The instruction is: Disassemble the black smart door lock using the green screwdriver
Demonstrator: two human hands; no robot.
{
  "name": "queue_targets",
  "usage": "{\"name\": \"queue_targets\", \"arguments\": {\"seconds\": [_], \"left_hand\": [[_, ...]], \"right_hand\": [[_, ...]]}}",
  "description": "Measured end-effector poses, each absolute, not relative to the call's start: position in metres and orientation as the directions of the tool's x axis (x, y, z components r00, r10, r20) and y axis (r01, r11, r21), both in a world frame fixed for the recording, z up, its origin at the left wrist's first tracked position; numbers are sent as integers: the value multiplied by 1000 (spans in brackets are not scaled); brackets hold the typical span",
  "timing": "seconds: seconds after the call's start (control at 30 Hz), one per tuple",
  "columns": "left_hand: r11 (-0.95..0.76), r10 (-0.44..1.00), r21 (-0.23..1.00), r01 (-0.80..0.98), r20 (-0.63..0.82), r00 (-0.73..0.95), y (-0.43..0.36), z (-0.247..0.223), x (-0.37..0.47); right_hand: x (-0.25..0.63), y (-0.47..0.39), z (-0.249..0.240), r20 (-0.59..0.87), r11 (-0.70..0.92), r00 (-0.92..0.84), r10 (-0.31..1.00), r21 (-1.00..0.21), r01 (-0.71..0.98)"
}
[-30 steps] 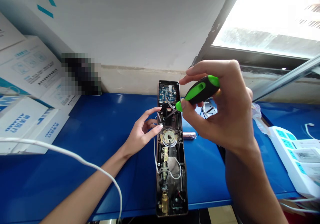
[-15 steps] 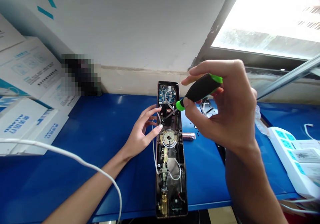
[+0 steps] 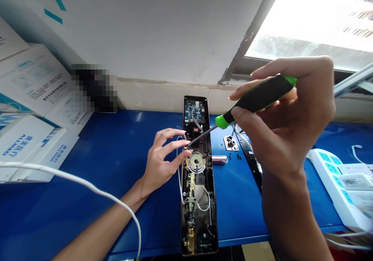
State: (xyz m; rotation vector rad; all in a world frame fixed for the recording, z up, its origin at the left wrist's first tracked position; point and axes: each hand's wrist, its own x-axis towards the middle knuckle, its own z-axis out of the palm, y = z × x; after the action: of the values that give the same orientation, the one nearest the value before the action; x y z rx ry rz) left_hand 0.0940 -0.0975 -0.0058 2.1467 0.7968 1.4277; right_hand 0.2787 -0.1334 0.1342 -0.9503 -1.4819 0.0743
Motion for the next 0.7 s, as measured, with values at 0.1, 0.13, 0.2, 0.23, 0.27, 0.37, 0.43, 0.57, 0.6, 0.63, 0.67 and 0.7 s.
{"name": "queue_targets", "arguments": {"seconds": [0.1, 0.13, 0.2, 0.23, 0.27, 0.37, 0.43, 0.57, 0.6, 0.63, 0.67, 0.7], "left_hand": [[-752, 659, 620, 222, 699, 278, -97, -6, 95], [-757, 653, 614, 224, 705, 276, -96, -6, 95], [-763, 647, 604, 230, 711, 275, -96, -6, 94], [-765, 645, 600, 235, 714, 274, -96, -6, 94], [-767, 641, 595, 240, 718, 271, -95, -7, 94], [-775, 631, 578, 256, 731, 261, -95, -6, 94], [-779, 626, 570, 261, 734, 264, -96, -5, 93], [-786, 617, 560, 262, 736, 277, -95, 1, 91], [-792, 609, 552, 259, 741, 283, -94, 2, 90], [-801, 598, 543, 253, 745, 294, -93, 4, 90], [-812, 584, 531, 244, 752, 307, -92, 5, 90], [-822, 569, 518, 235, 757, 322, -91, 6, 90]], "right_hand": [[280, -133, 135, 792, 638, 163, 589, -579, 507], [280, -133, 135, 794, 638, 162, 586, -575, 512], [282, -133, 136, 798, 635, 153, 583, -565, 527], [283, -133, 137, 801, 633, 147, 581, -557, 538], [283, -133, 138, 805, 631, 143, 576, -549, 548], [284, -134, 141, 798, 608, 156, 582, -554, 569], [286, -135, 142, 787, 587, 177, 590, -569, 576], [293, -136, 145, 764, 550, 149, 627, -570, 611], [295, -136, 145, 754, 537, 136, 643, -571, 621], [298, -137, 147, 743, 525, 124, 658, -571, 631], [302, -138, 148, 738, 517, 117, 665, -567, 641], [305, -139, 150, 732, 506, 113, 672, -565, 652]]}}
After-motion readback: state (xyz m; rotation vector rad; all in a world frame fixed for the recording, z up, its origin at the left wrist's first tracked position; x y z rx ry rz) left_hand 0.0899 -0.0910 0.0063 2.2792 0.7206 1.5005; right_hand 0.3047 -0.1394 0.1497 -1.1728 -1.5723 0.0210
